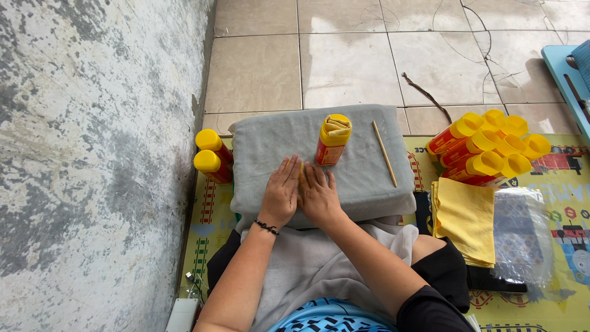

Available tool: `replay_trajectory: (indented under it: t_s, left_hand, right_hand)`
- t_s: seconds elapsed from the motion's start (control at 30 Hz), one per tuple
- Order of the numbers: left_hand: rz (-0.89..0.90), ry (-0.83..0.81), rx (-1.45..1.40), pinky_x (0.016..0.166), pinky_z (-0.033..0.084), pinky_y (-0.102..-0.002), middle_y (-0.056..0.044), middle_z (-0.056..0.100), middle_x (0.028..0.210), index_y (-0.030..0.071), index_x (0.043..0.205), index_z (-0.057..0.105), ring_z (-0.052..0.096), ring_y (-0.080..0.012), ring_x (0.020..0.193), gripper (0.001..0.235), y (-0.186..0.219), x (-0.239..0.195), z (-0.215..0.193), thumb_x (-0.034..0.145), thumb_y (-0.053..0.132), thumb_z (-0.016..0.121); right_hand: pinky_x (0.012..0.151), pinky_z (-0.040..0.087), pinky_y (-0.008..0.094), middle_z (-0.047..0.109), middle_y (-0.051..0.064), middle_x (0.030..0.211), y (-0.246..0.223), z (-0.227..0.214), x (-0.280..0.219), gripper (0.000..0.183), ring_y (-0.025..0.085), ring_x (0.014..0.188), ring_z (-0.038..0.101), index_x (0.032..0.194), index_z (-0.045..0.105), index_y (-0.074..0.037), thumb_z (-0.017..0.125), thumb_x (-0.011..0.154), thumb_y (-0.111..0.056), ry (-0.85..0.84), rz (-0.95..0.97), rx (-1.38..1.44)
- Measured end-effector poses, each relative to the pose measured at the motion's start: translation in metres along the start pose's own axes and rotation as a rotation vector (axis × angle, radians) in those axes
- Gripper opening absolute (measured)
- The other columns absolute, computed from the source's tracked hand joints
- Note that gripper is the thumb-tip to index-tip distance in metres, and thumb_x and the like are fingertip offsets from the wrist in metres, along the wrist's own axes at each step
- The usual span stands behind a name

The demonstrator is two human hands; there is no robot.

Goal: The person folds a yellow sheet of paper on a grey cushion using a wooden stick to press the creases. They then place the folded paper into a clear plastic sleeve and insert it into a yellow cylindrical container, securing it with a lid.

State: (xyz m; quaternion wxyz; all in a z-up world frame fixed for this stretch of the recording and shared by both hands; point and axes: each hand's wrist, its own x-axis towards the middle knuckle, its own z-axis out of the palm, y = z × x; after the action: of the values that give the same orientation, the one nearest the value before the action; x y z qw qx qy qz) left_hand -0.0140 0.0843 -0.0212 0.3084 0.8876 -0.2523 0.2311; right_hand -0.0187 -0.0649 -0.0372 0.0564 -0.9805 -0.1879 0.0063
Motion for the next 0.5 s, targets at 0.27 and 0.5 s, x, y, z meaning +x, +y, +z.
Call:
replay_trajectory:
  t_s: [0.27,0.5]
  left_hand:
    - [0.020,0.005,-0.023,0.116,0.039,-0.039,-0.008,0.034,0.165,0.012,0.160,0.037,0.032,-0.0310,0.150,0.073,0.007,0.000,-0.001,0.090,-0.009,0.045]
    - [-0.053,0.020,-0.078,0.107,0.049,-0.042,-0.012,0.027,0.167,0.016,0.162,0.030,0.041,-0.0346,0.143,0.063,0.006,-0.001,0.000,0.103,0.003,0.047]
  right_hand:
    - [0.115,0.018,0.058,0.034,0.018,0.161,0.008,-0.007,0.001,0.076,0.033,0.148,0.025,0.155,0.041,-0.009,0.050,0.095,-0.054,0.056,-0.062,0.009]
    - [0.111,0.027,0.052,0.037,0.018,0.160,0.017,-0.013,-0.002,0.071,0.034,0.145,0.030,0.152,0.047,-0.009,0.042,0.100,-0.057,0.079,-0.104,0.002]
